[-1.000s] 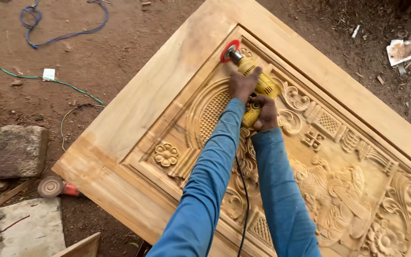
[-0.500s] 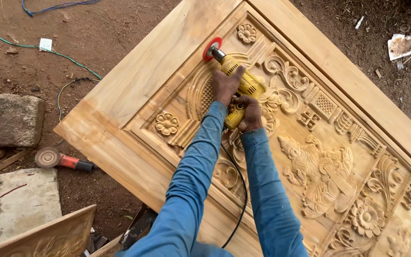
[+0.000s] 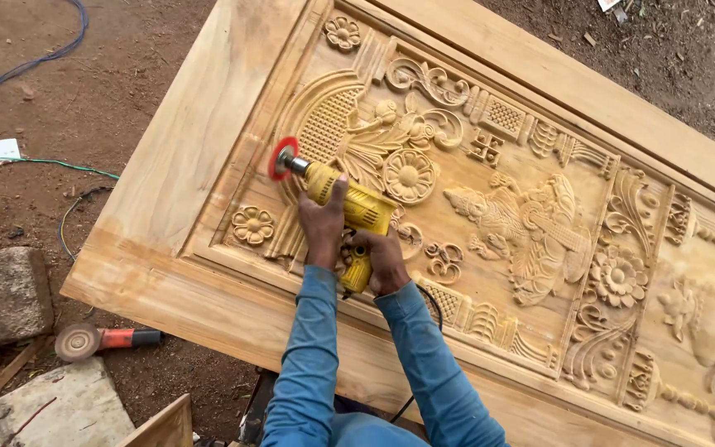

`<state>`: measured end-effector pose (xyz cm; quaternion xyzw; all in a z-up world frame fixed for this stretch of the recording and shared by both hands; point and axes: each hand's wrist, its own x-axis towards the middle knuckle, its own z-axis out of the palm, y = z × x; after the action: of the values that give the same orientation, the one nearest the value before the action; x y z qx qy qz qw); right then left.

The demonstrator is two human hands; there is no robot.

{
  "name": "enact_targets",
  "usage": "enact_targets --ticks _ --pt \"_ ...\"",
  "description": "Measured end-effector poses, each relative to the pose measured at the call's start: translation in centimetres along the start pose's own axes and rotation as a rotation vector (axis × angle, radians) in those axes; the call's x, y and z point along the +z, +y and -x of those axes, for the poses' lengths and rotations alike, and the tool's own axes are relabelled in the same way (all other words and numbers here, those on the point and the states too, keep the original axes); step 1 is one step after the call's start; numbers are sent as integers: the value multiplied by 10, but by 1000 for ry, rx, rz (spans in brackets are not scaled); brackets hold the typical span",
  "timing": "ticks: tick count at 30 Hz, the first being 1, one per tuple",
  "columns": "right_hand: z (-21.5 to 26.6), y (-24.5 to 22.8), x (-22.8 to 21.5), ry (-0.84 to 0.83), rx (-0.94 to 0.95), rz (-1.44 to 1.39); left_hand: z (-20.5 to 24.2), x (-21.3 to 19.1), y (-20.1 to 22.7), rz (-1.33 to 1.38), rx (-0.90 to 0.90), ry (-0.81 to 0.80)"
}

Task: The person plugs a power cord into an extension box and uses a power tool with a brush attachment to clean the intricate carvings on a large wooden door. Throughout the process, they move the tool across different sections and occasionally touch the wood surface by hand.

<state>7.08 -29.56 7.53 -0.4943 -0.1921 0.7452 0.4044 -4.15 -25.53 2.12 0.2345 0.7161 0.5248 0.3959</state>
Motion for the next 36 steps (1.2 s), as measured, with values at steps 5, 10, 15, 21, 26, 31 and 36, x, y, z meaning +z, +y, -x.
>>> enact_targets --ticks 5,10,15,21,26,31,36 --pt "-46 -37 -44 80 0 -42 -19 71 31 16 -64 -152" --pt "-89 -59 -89 119 35 -61 -41 128 33 18 -167 -289" --pt "-90 -56 -103 63 102 -134 -40 136 30 -127 -138 -264" --pt "-81 -45 -89 136 -6 -163 -37 131 16 -150 -91 -227" --pt "-60 -56 -73 197 -53 -70 -26 126 32 -62 -164 -263" --pt "-48 -72 -47 222 -282 136 -26 132 28 140 -154 -278" --pt "-11 -48 -47 210 -150 68 8 83 34 75 -175 -284"
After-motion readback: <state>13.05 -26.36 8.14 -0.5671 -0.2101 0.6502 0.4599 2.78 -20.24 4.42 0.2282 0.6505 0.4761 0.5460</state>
